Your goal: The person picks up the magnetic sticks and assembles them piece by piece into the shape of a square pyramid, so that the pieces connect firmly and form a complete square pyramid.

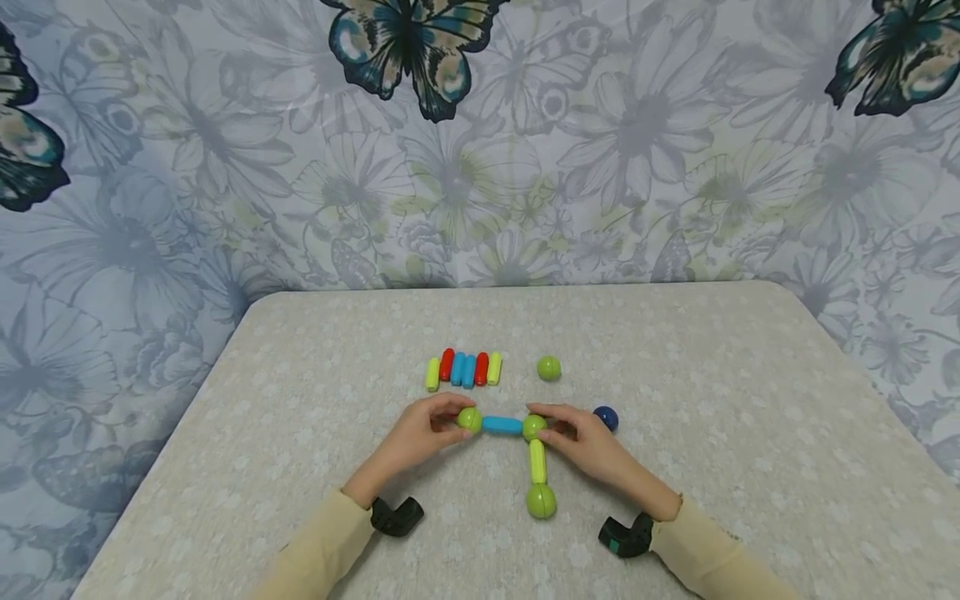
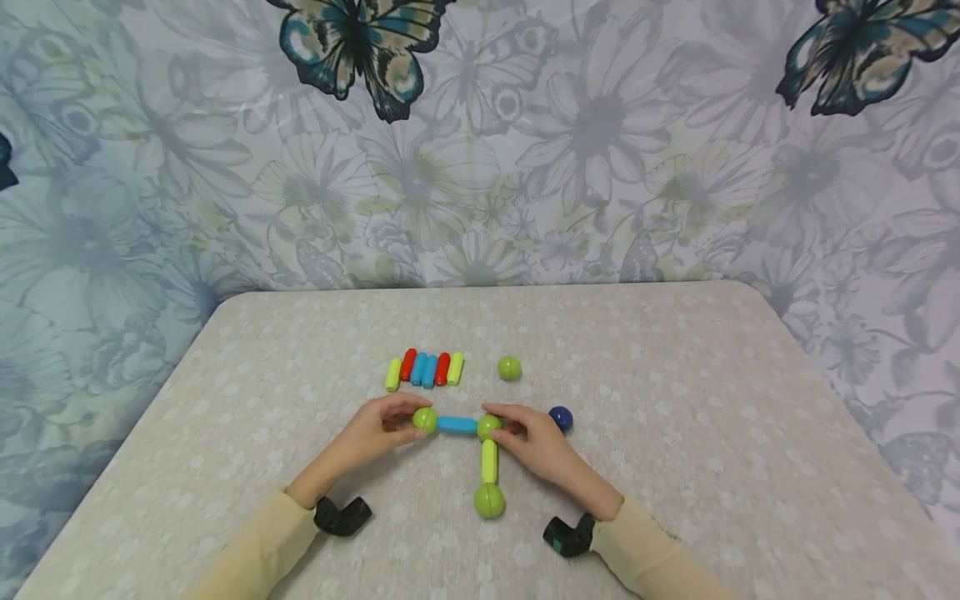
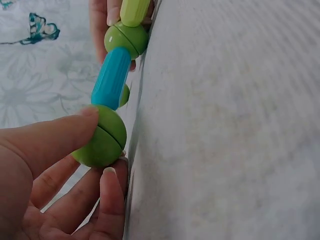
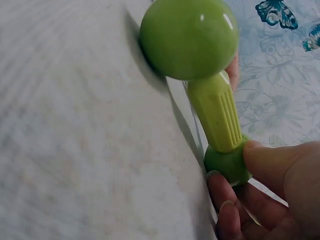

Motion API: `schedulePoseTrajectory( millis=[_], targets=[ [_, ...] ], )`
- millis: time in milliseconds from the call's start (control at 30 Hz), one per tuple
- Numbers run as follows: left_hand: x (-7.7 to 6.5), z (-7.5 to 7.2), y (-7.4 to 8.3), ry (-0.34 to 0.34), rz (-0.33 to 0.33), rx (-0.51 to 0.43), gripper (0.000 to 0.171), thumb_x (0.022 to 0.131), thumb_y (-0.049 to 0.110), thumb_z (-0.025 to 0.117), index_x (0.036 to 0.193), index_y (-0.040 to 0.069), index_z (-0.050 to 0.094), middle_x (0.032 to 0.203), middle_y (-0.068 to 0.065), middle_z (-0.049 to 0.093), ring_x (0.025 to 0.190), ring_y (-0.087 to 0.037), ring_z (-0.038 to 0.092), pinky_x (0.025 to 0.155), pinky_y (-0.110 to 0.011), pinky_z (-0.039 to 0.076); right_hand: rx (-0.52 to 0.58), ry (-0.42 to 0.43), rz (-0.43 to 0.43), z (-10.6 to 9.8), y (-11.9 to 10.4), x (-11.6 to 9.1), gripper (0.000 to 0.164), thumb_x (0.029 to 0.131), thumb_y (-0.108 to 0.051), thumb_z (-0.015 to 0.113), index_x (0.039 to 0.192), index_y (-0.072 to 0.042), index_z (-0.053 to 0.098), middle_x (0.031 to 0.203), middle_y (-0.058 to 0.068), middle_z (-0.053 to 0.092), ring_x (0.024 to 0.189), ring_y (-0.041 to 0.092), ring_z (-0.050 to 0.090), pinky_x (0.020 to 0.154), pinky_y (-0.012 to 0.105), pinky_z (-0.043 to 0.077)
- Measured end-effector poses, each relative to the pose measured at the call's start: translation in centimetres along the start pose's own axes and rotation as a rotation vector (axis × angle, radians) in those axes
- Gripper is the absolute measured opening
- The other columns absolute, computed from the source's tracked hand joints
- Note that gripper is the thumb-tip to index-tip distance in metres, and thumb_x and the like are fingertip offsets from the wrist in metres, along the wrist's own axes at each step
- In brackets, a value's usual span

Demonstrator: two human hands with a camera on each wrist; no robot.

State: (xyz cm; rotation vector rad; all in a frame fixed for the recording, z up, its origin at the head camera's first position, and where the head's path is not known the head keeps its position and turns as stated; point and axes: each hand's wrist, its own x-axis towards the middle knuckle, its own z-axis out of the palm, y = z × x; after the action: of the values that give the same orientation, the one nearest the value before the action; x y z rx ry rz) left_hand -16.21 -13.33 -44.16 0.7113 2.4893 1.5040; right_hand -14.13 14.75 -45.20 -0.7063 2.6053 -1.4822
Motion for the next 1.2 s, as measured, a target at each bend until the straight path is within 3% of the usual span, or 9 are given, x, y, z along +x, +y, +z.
schedulePoseTrajectory(
  millis=[167,300,400,467,633,733,867,1033,1200],
  targets=[
    [-0.2,-0.1,1.4,0.005,-0.012,-0.016,0.036,0.085,0.002,0.068,0.119,-0.005,0.059,0.111,-0.016,0.061,0.099,-0.031,0.058,0.081,-0.042,0.049,0.021,-0.011,0.003,-0.5,-1.9,-0.2,0.030,0.091,-0.008,0.062,0.120,-0.003,0.062,0.111,0.008,0.063,0.084,0.017,0.058,0.072,0.029,0.049],
    [-1.1,0.1,2.3,0.121,-0.006,0.037,0.040,0.084,-0.001,0.068,0.122,-0.004,0.057,0.115,-0.017,0.060,0.103,-0.030,0.057,0.086,-0.043,0.048,0.025,-0.017,0.004,-0.6,-1.9,-0.2,0.030,0.091,-0.007,0.062,0.120,-0.002,0.062,0.111,0.009,0.063,0.086,0.019,0.059,0.073,0.030,0.049],
    [-2.2,1.1,2.7,0.186,-0.020,0.008,0.036,0.085,0.001,0.068,0.120,-0.001,0.059,0.114,-0.013,0.062,0.103,-0.025,0.058,0.086,-0.037,0.048,0.024,-0.027,-0.003,-0.3,-0.2,-0.1,0.031,0.091,-0.014,0.062,0.122,-0.006,0.062,0.112,0.004,0.063,0.086,0.014,0.059,0.073,0.029,0.049],
    [-3.0,2.0,3.5,0.134,-0.038,-0.057,0.032,0.088,0.004,0.066,0.118,-0.001,0.060,0.113,-0.012,0.062,0.102,-0.023,0.058,0.086,-0.033,0.048,0.024,-0.026,0.000,-0.4,-0.1,-0.1,0.031,0.091,-0.014,0.062,0.121,-0.006,0.063,0.112,0.004,0.064,0.085,0.014,0.059,0.072,0.028,0.049],
    [-3.7,4.9,4.1,-0.081,-0.087,-0.218,0.034,0.093,0.014,0.061,0.121,-0.003,0.059,0.118,-0.013,0.060,0.107,-0.023,0.057,0.087,-0.027,0.047,0.030,-0.015,0.007,-0.4,0.1,0.0,0.031,0.091,-0.015,0.063,0.121,-0.007,0.063,0.111,0.004,0.064,0.084,0.014,0.059,0.072,0.029,0.049],
    [-3.8,6.1,4.1,-0.116,-0.068,-0.251,0.037,0.092,0.015,0.063,0.125,-0.001,0.057,0.118,-0.012,0.061,0.107,-0.022,0.057,0.087,-0.028,0.047,0.038,-0.023,0.005,-0.4,0.2,0.0,0.031,0.091,-0.016,0.062,0.121,-0.006,0.063,0.112,0.004,0.063,0.085,0.014,0.059,0.073,0.029,0.049],
    [-3.9,6.9,3.9,-0.149,0.022,-0.184,0.044,0.090,0.018,0.066,0.130,0.006,0.054,0.118,-0.006,0.061,0.105,-0.018,0.058,0.087,-0.028,0.047,0.034,-0.025,0.002,-0.3,0.2,0.1,0.031,0.091,-0.016,0.062,0.121,-0.007,0.063,0.110,0.003,0.064,0.084,0.014,0.059,0.072,0.029,0.049],
    [-3.8,7.5,4.0,-0.197,0.143,-0.009,0.046,0.088,0.029,0.067,0.130,0.014,0.056,0.118,0.004,0.058,0.105,-0.011,0.054,0.087,-0.029,0.045,0.017,-0.016,-0.006,-0.4,0.1,0.1,0.031,0.091,-0.016,0.063,0.121,-0.007,0.063,0.109,0.002,0.064,0.081,0.013,0.058,0.069,0.028,0.049],
    [-3.5,7.9,4.4,-0.221,0.150,0.083,0.042,0.087,0.031,0.068,0.127,0.018,0.060,0.110,0.009,0.056,0.099,-0.008,0.050,0.082,-0.027,0.043,0.020,-0.022,-0.007,-0.4,0.1,0.1,0.031,0.091,-0.015,0.063,0.121,-0.006,0.063,0.111,0.004,0.063,0.081,0.013,0.058,0.070,0.028,0.049]
  ],
)
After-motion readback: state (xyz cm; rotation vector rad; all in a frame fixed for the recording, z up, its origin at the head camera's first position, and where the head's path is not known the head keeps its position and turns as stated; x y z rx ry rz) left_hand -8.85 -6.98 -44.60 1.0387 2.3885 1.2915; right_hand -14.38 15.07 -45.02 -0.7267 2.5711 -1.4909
